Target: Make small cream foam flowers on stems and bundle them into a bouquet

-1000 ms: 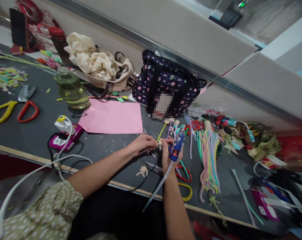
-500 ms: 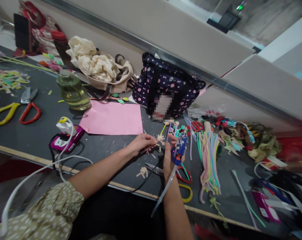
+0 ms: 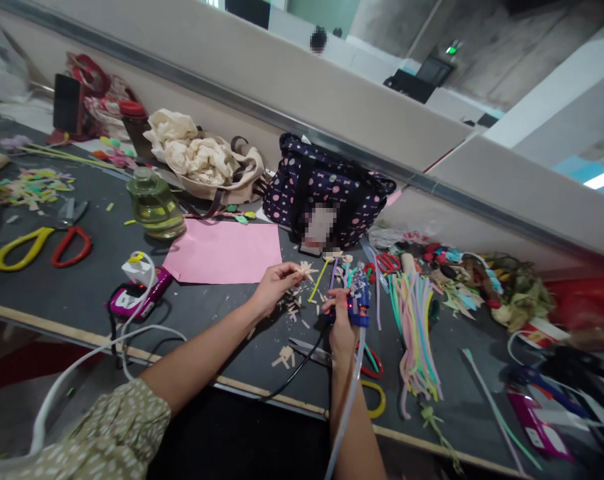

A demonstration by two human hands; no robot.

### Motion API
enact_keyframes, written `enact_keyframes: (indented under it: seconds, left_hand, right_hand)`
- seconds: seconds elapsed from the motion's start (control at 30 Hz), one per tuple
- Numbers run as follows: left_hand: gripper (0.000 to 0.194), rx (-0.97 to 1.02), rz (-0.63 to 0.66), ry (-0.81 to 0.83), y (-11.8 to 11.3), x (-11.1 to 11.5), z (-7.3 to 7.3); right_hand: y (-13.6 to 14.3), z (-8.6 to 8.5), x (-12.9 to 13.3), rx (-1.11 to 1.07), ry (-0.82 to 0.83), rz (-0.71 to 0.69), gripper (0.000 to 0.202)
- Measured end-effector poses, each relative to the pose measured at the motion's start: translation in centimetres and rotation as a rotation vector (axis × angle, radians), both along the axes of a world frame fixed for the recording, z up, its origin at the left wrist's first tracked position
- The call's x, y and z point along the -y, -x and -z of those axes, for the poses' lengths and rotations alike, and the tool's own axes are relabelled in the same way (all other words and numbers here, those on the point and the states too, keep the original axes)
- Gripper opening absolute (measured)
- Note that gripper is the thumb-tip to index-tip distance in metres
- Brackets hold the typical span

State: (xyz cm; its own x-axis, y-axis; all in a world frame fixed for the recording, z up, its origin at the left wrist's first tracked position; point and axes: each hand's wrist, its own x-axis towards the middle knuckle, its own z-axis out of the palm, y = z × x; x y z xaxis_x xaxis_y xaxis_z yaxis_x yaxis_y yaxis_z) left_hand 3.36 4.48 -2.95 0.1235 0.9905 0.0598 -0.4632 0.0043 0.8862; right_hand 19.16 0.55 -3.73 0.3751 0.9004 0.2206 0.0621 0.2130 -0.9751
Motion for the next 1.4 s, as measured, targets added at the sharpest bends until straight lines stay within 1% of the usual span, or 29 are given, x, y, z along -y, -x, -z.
enact_keyframes:
  seconds: [0.13, 0.23, 0.3, 0.4, 0.47, 0.6, 0.67, 0.73, 0.8, 0.87, 0.97, 1.0, 1.1, 1.13, 1.17, 1.27, 1.33, 1.4]
  left_hand:
    - [0.022, -0.006, -0.026, -0.037, 0.2, -0.1, 0.1]
    - [0.024, -0.041, -0.043, -0.046, 0.2, -0.1, 0.1]
    - [0.025, -0.068, -0.047, -0.045, 0.3, 0.0, -0.1]
    - [0.029, -0.112, -0.055, -0.021, 0.5, 0.1, -0.4]
    - [0.028, -0.154, -0.079, -0.038, 0.7, 0.0, -0.6]
    - [0.021, -0.212, -0.18, -0.102, 1.0, -0.3, -1.1]
    - [0.02, -0.181, -0.254, -0.071, 1.3, -0.4, -1.7]
    - [0.02, -0.114, -0.346, -0.033, 2.0, -0.2, -2.8]
    - [0.02, -0.051, -0.428, -0.031, 3.4, 0.4, -4.3]
    - [0.021, 0.004, -0.529, -0.03, 5.4, 1.6, -6.1]
    - [0.024, 0.088, -0.598, -0.006, 9.2, 3.8, -9.1]
    - [0.024, 0.096, -0.611, -0.018, 10.5, 4.5, -10.1]
    - [0.022, 0.074, -0.668, -0.085, 14.1, 6.4, -12.2]
    - [0.021, 0.055, -0.674, -0.094, 15.1, 6.9, -12.7]
    - [0.021, 0.036, -0.688, -0.1, 16.0, 7.3, -13.1]
    - [0.022, -0.021, -0.67, -0.067, 17.8, 8.3, -13.4]
    - [0.023, -0.051, -0.618, -0.019, 18.5, 8.8, -13.3]
    - [0.024, -0.08, -0.622, -0.001, 19.1, 9.2, -13.0]
  right_hand:
    - [0.2, 0.3, -0.3, -0.068, 0.019, -0.057, 0.031]
    - [0.6, 0.0, -0.3, -0.087, 0.07, -0.088, 0.034]
    - [0.9, -0.5, -0.3, -0.069, 0.1, -0.139, 0.035]
    - [1.4, -1.8, -0.1, -0.078, 0.115, -0.222, 0.031]
    - [1.7, -2.8, -0.1, -0.139, 0.118, -0.216, 0.031]
    - [2.0, -4.3, 0.2, -0.327, 0.159, -0.169, 0.034]
    - [2.3, -4.6, 0.5, -0.384, 0.178, -0.172, 0.035]
    - [3.2, -4.8, 0.7, -0.376, 0.187, -0.194, 0.036]
    - [4.5, -4.9, 0.6, -0.299, 0.19, -0.254, 0.04]
    - [6.4, -5.0, -0.1, -0.169, 0.163, -0.341, 0.043]
    - [10.1, -5.0, -2.5, 0.074, 0.11, -0.478, 0.039]
    - [11.5, -4.9, -3.5, 0.172, 0.126, -0.514, 0.036]
    - [15.7, -5.0, -6.4, 0.55, 0.287, -0.53, 0.028]
    - [17.0, -5.1, -7.2, 0.671, 0.332, -0.537, 0.027]
    - [18.2, -5.2, -7.8, 0.729, 0.356, -0.546, 0.026]
    - [21.1, -5.5, -8.4, 0.822, 0.394, -0.546, 0.027]
    - [22.1, -5.7, -8.1, 0.88, 0.415, -0.526, 0.034]
    - [22.4, -6.0, -7.4, 0.929, 0.418, -0.506, 0.04]
